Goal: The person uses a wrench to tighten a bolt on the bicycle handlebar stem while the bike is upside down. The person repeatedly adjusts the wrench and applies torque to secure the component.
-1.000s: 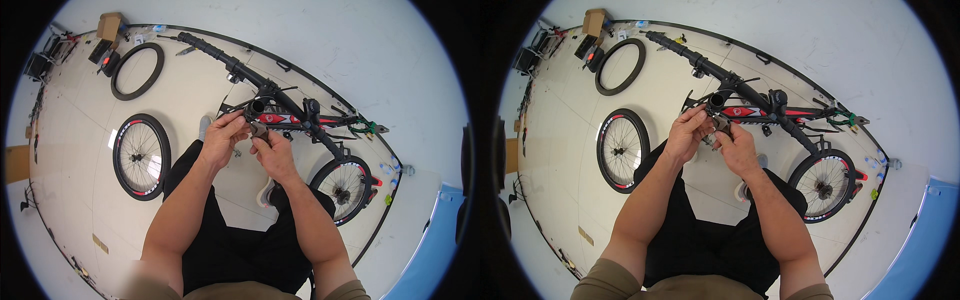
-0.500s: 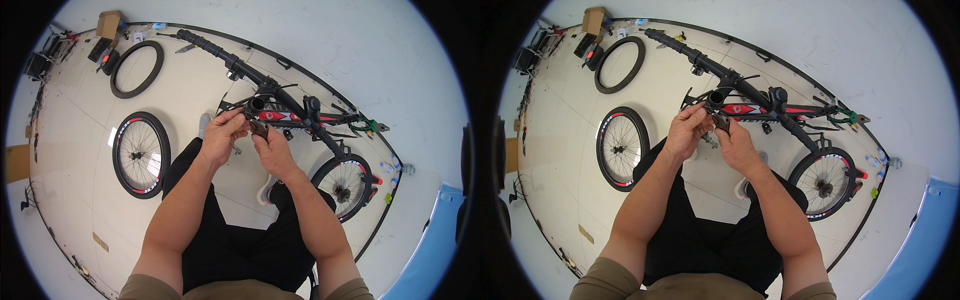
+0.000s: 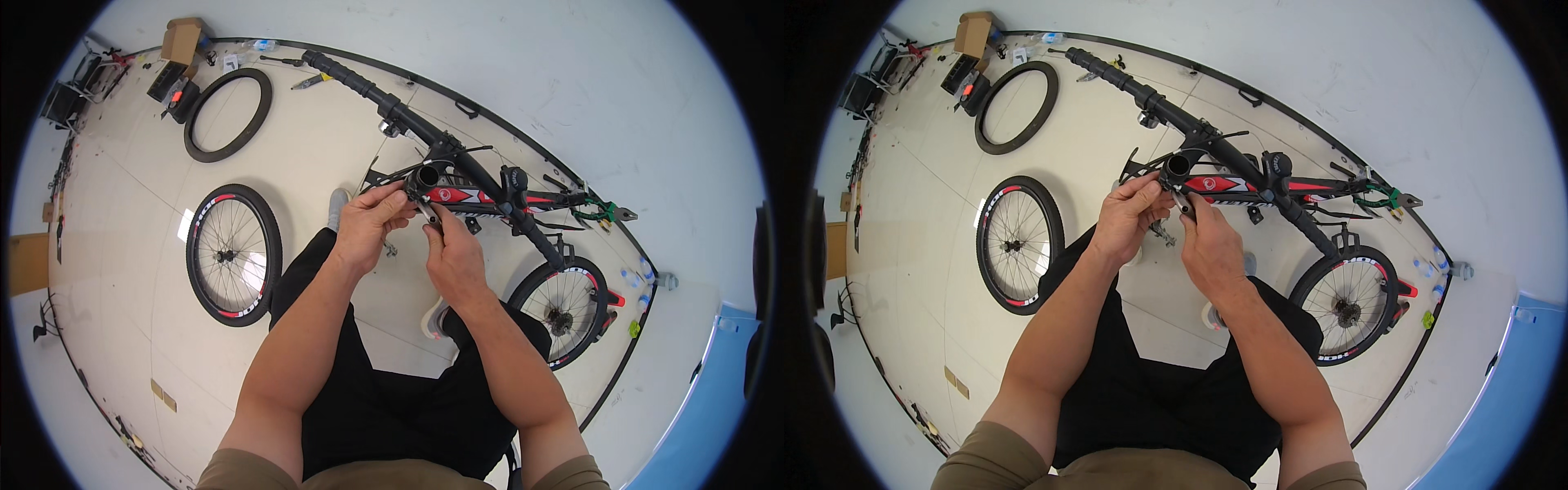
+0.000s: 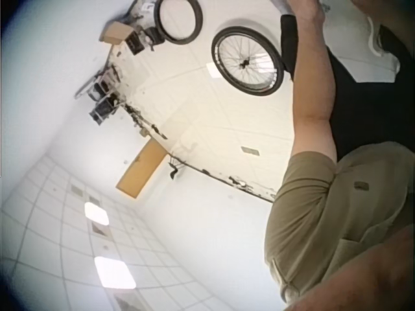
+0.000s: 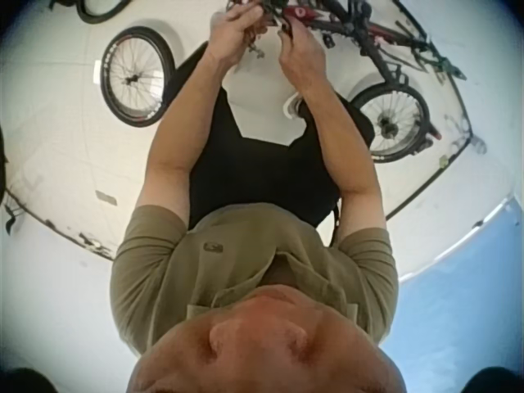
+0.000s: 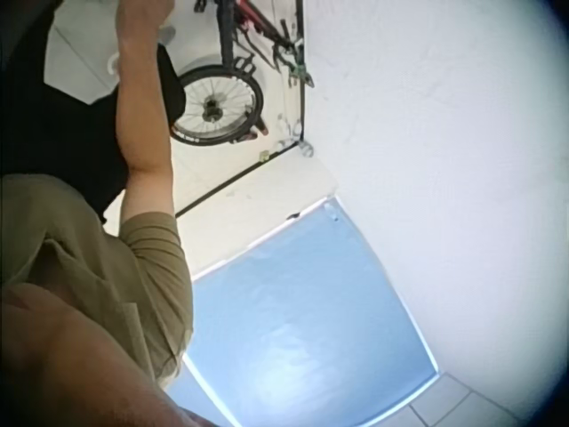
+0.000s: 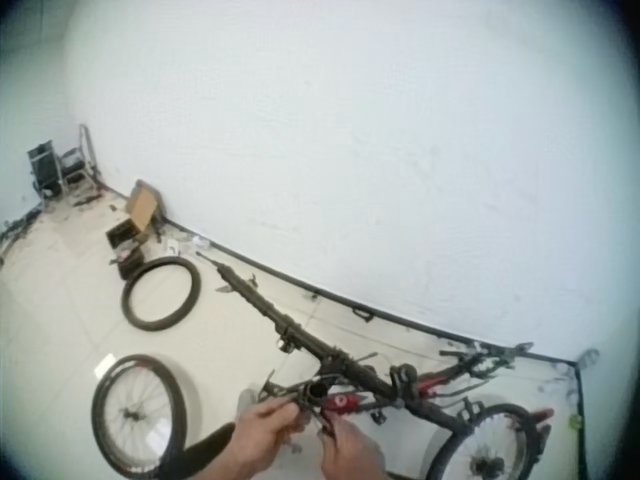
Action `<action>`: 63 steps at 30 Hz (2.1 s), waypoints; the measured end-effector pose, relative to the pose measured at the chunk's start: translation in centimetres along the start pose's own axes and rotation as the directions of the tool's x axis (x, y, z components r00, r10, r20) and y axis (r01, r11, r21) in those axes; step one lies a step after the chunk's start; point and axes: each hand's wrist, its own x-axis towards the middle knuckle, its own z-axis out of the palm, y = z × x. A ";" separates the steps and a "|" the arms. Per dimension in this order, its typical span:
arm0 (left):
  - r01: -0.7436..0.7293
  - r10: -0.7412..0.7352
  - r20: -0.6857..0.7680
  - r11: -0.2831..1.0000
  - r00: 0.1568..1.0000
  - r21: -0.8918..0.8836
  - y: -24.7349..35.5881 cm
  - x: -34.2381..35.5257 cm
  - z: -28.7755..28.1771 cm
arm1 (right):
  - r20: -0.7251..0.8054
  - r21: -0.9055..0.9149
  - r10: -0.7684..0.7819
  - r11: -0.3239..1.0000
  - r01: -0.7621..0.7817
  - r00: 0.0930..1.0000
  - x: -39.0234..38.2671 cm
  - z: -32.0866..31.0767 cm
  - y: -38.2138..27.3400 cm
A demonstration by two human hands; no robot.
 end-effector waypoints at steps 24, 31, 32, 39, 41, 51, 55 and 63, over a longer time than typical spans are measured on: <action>0.001 -0.001 0.021 1.000 1.000 -0.022 -0.4 0.3 -0.4 | 0.704 0.605 0.284 0.239 -0.760 0.650 1.1 -3.8 -0.3; -0.011 0.012 0.016 0.999 1.000 -0.033 -0.4 0.2 -0.2 | 0.711 0.617 0.264 0.211 -0.758 0.652 1.7 -3.8 -0.7; -0.013 0.013 0.013 0.999 1.000 -0.036 -0.4 0.1 -0.1 | 0.712 0.615 0.263 0.213 -0.759 0.651 1.7 -3.8 -0.7; -0.032 0.034 0.048 0.999 0.998 -0.038 -0.7 0.4 -0.7 | 0.752 0.620 0.217 0.087 -0.780 0.623 1.7 -3.7 -0.4; -0.037 0.039 0.046 0.998 0.998 -0.043 -0.6 0.3 -0.4 | 0.773 0.613 0.192 0.015 -0.790 0.604 1.7 -3.8 -0.2; -0.017 0.020 0.035 0.997 0.999 -0.073 -0.3 0.0 0.0 | 0.802 0.588 0.175 -0.065 -0.806 0.571 2.0 -4.2 -0.7; -0.020 0.022 0.018 0.997 1.000 -0.078 -0.4 0.1 0.0 | 0.801 0.591 0.159 -0.052 -0.805 0.578 2.1 -4.2 -0.6; -0.015 0.018 0.042 0.997 0.999 -0.082 -0.4 0.1 -0.1 | 0.802 0.586 0.154 -0.018 -0.810 0.577 2.3 -4.1 -0.1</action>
